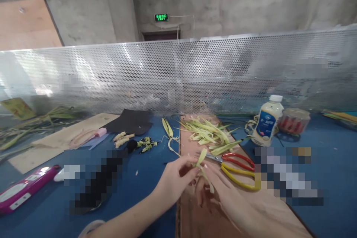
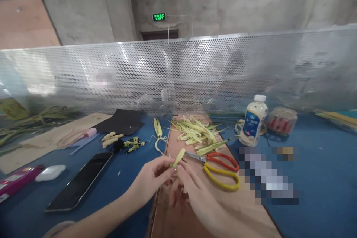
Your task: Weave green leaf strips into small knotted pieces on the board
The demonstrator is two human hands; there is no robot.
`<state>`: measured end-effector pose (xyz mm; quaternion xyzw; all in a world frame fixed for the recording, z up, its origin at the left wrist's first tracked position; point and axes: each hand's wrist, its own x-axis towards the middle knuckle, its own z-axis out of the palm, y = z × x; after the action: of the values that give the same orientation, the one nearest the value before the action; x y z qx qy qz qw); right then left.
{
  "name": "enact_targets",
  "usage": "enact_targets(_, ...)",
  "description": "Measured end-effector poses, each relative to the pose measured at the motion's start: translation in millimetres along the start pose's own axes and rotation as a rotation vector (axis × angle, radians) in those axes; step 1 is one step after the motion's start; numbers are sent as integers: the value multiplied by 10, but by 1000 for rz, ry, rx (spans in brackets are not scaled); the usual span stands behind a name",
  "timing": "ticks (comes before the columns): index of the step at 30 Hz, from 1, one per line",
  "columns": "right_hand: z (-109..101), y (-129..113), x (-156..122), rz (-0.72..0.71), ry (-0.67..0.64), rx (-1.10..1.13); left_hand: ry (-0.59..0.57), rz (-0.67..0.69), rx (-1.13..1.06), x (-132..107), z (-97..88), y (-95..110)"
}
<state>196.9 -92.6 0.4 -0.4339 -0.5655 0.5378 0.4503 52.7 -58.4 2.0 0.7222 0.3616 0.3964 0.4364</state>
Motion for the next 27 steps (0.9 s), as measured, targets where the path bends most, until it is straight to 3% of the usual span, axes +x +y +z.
enact_targets(3,-66,-4,19,-58,81,-53,36,32,148,-24,4,45)
enact_targets(6,-172,10,66,-194,210,-245,40,68,234,-38,3,71)
enact_targets(9,-226,31,109,-268,252,-395,34,121,263,-34,0,73)
enact_targets(18,-95,-6,70,-149,229,117,28,33,97,-23,10,33)
enact_targets(24,-87,-43,65,-85,259,236,-16,-110,-188,14,46,-17)
enact_targets(27,-107,-33,76,-65,206,286,-8,-129,-204,25,42,31)
